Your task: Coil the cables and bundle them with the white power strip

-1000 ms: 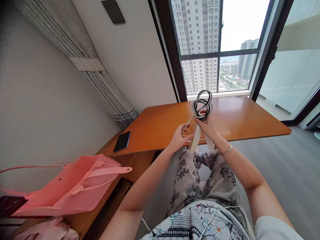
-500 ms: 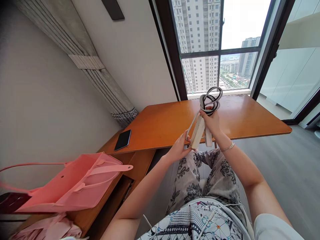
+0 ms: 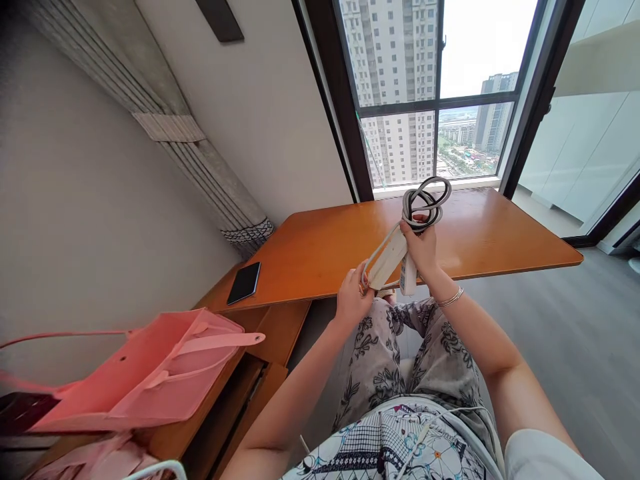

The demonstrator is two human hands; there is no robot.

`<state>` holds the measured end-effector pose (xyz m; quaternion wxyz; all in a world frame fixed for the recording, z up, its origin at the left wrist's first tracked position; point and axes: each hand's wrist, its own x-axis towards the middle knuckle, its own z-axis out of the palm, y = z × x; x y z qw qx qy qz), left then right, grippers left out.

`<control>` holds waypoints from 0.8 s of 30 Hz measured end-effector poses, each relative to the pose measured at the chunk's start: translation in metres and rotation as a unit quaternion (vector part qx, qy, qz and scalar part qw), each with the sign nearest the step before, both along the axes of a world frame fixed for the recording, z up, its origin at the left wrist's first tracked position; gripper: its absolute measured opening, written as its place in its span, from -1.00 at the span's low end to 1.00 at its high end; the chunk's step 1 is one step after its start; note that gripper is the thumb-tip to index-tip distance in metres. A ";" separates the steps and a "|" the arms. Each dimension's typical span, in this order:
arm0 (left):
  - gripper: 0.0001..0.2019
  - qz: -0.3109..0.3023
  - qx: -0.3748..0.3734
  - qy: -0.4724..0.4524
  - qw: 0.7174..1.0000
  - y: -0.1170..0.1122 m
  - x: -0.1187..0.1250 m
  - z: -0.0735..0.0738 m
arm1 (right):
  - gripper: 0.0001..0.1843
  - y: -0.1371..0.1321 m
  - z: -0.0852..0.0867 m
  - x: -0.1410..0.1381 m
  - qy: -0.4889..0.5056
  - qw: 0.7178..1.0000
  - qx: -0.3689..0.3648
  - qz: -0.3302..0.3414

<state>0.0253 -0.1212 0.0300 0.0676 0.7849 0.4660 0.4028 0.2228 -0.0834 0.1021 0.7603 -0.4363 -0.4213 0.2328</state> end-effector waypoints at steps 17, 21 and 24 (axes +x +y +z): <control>-0.17 -0.233 -0.057 -0.078 0.968 -0.022 -0.012 0.003 | -0.55 0.002 -0.008 -0.015 0.028 0.999 0.024 -0.012; -0.09 -0.195 -0.024 0.051 0.979 -0.034 -0.001 0.008 | -0.59 0.004 -0.013 -0.019 0.040 0.999 0.019 -0.004; -0.30 -0.133 0.036 0.159 0.978 -0.046 0.016 0.010 | -0.61 0.004 -0.016 -0.024 0.043 0.999 0.015 0.002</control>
